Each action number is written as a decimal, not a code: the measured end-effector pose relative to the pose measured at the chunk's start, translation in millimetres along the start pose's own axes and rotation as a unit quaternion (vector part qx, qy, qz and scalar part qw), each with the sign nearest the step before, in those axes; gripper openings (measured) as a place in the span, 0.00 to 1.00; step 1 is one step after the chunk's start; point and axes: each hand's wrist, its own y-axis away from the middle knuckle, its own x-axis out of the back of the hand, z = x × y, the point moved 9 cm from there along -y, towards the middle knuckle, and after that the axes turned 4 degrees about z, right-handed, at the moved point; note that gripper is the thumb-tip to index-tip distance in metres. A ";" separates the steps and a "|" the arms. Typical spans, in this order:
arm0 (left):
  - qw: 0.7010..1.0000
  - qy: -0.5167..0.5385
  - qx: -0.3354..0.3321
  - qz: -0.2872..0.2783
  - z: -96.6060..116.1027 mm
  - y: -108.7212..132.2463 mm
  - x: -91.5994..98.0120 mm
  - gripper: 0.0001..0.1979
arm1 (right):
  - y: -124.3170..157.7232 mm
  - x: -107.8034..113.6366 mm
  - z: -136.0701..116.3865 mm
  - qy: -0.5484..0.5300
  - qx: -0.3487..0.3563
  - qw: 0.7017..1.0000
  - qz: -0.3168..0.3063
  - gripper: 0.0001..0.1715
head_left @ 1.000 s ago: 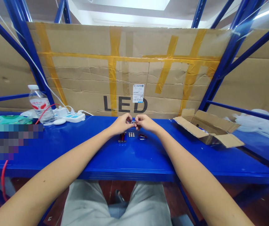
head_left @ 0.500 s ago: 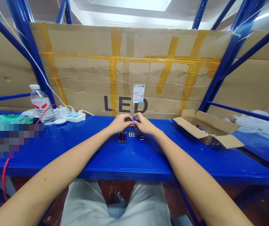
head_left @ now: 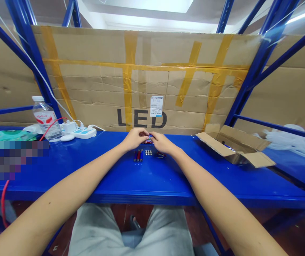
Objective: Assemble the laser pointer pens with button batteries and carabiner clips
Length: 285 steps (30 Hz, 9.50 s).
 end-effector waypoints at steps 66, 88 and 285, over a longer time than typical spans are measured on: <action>1.000 -0.011 0.008 -0.002 4.4 1.3 -5.7 0.07 | -0.9 10.9 12.3 0.029 -0.049 0.997 0.048 0.17; 0.925 -0.238 0.193 -0.223 -60.5 10.6 22.7 0.06 | 35.6 12.3 79.9 0.151 -0.301 0.915 -0.223 0.11; 0.881 -0.428 -0.176 -0.097 6.0 -1.4 -20.7 0.11 | 5.7 -13.0 41.2 -0.252 -0.240 0.937 -0.040 0.15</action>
